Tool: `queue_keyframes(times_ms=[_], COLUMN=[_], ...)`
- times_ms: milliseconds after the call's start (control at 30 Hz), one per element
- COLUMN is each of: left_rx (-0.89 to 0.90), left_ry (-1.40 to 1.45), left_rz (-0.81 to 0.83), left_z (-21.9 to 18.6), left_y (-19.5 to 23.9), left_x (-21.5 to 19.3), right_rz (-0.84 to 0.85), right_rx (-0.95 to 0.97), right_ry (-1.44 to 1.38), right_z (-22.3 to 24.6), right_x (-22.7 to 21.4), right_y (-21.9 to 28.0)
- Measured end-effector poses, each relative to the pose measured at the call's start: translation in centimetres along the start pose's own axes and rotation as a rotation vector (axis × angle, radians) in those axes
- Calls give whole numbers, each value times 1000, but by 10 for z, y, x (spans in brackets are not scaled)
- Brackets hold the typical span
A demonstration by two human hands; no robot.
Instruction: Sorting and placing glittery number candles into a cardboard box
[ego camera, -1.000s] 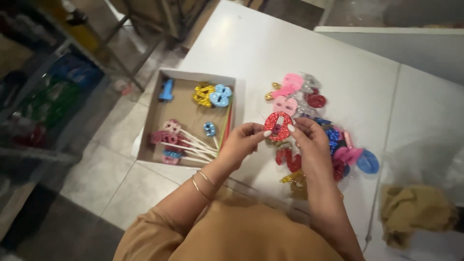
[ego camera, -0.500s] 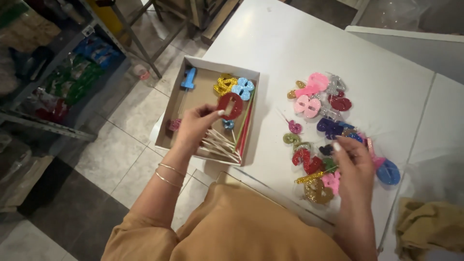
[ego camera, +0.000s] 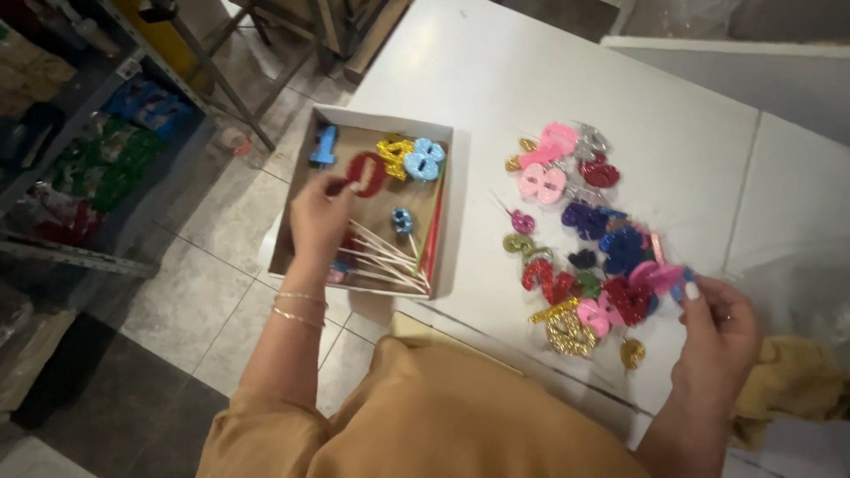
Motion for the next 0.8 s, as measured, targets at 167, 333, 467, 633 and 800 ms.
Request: queue_keyframes(times_ms=[167,333,467,633,800], left_rx=[92,52,13,-44,31], left_ry=[-150,-177,-219,-174,-213], left_rz=[-103,-101,-150,-137,-74], left_z=[42,51,56,61,54], left_y=[-59,-64,-61,-54,-40], left_x=[2,0,7,1,-11], right_rz=[-41,18,421,686,738], right_rx=[-13,33,-263,-442,-355], right_ry=[-12,22,361,726,1038], right_z=[0,48,86,93,9], right_x=[-13,27,132,262,355], right_y=[4,8,-12,-37,-86])
Point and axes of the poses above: each hand's wrist, its own y-axis away from the middle knuckle, its own x-axis out of the palm, z = x × y, the point moved 8 cm from there along -y, towards the middle knuckle, and after that the axes turned 13 degrees about z, right-handed, at the moved point
